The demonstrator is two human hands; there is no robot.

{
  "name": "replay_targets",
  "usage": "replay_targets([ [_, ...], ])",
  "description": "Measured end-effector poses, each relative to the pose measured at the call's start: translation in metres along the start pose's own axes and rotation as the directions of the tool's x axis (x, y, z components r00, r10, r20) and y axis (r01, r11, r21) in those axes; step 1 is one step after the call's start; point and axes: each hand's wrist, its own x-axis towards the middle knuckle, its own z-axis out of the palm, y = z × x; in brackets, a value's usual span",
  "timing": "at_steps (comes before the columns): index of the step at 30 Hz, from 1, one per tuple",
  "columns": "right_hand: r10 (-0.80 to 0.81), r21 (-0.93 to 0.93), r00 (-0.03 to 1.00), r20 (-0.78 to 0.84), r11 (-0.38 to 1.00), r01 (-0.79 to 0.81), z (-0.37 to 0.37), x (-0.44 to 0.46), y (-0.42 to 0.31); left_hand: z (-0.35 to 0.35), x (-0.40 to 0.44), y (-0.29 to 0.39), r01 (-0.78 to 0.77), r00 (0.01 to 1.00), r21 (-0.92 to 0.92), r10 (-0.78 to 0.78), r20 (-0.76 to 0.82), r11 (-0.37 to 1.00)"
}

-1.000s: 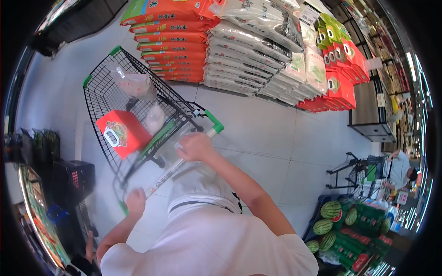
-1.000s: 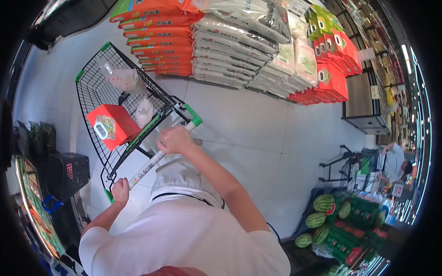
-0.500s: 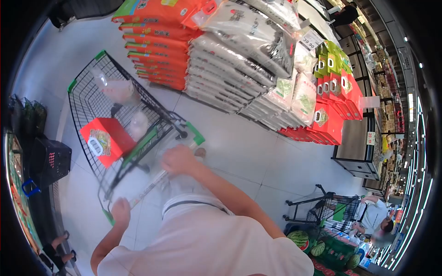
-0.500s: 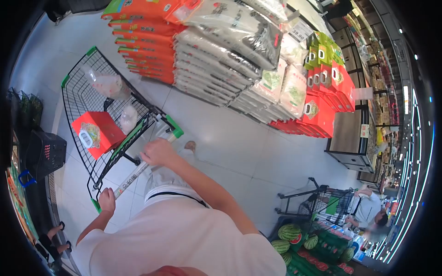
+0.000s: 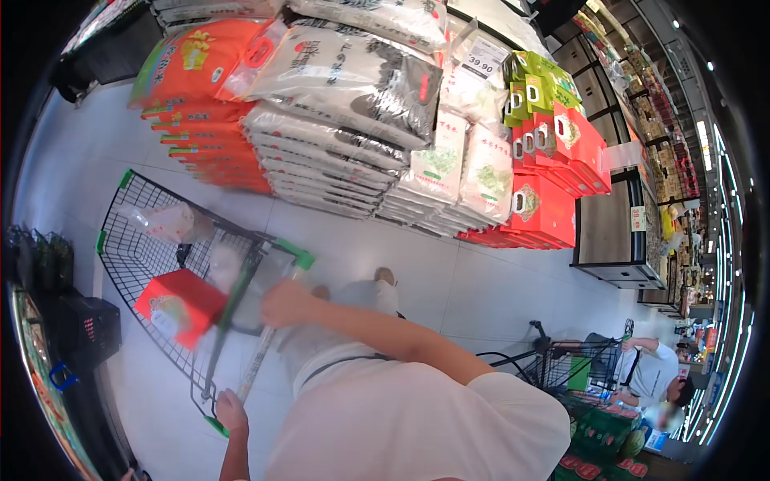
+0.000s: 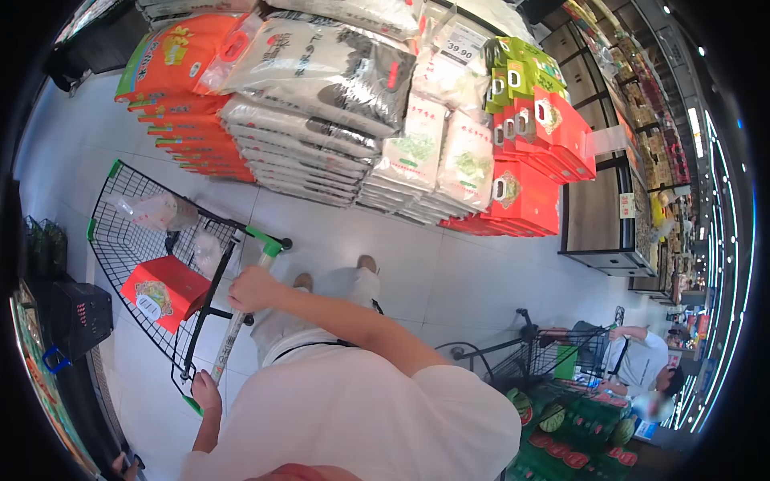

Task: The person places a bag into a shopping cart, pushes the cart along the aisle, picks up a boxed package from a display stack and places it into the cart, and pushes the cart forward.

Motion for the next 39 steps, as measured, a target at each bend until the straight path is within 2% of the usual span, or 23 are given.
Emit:
replay_targets([
  [6,-0.168,0.029,0.984,0.054,0.986,0.166,-0.02,-0.044,0.043,0.048,-0.046,0.044,0.043,0.989,-0.044,-0.049,-0.138,0.998],
  [9,-0.174,0.067,0.977,0.125,0.984,0.167,-0.023,-0.061,0.068,0.065,-0.067,0.074,0.011,0.974,-0.033,-0.019,-0.225,0.999],
  [12,-0.173,0.057,0.949,0.264,0.985,0.164,-0.065,-0.085,0.079,0.081,-0.091,0.098,0.055,0.979,-0.007,-0.055,-0.197,0.998],
  [16,-0.209,0.068,0.975,0.073,0.976,0.205,-0.05,-0.119,0.102,0.103,-0.12,0.124,0.044,0.966,0.022,-0.037,-0.254,0.999],
  [19,-0.226,0.07,0.974,0.017,0.972,0.225,-0.059,-0.152,0.11,0.121,-0.147,0.141,0.025,0.956,0.034,-0.014,-0.293,0.999],
  [23,-0.166,0.096,0.986,0.005,0.982,0.165,-0.064,-0.189,0.114,0.132,-0.181,0.174,0.055,0.938,0.035,-0.039,-0.343,0.998],
  [26,-0.197,0.057,0.979,-0.056,0.978,0.201,-0.071,-0.221,0.121,0.145,-0.207,0.188,0.033,0.941,0.041,-0.017,-0.337,0.999],
  [28,-0.183,0.035,0.983,-0.022,0.982,0.184,-0.084,-0.239,0.124,0.149,-0.224,0.205,0.021,0.931,0.065,0.004,-0.364,0.998],
  [33,-0.138,-0.023,0.988,-0.074,0.99,0.137,-0.099,-0.287,0.134,0.166,-0.267,0.247,0.035,0.95,0.025,-0.026,-0.311,0.999],
  [34,-0.189,-0.039,0.974,-0.125,0.982,0.186,-0.101,-0.297,0.139,0.171,-0.275,0.252,0.04,0.954,0.014,-0.034,-0.297,0.999],
  [37,-0.189,0.008,0.94,-0.285,0.98,0.199,-0.114,-0.327,0.151,0.186,-0.294,0.267,0.079,0.956,0.023,-0.069,-0.286,0.997],
  [39,-0.202,0.013,0.931,-0.303,0.976,0.216,-0.121,-0.346,0.16,0.197,-0.311,0.281,0.099,0.951,0.014,-0.09,-0.296,0.995],
])
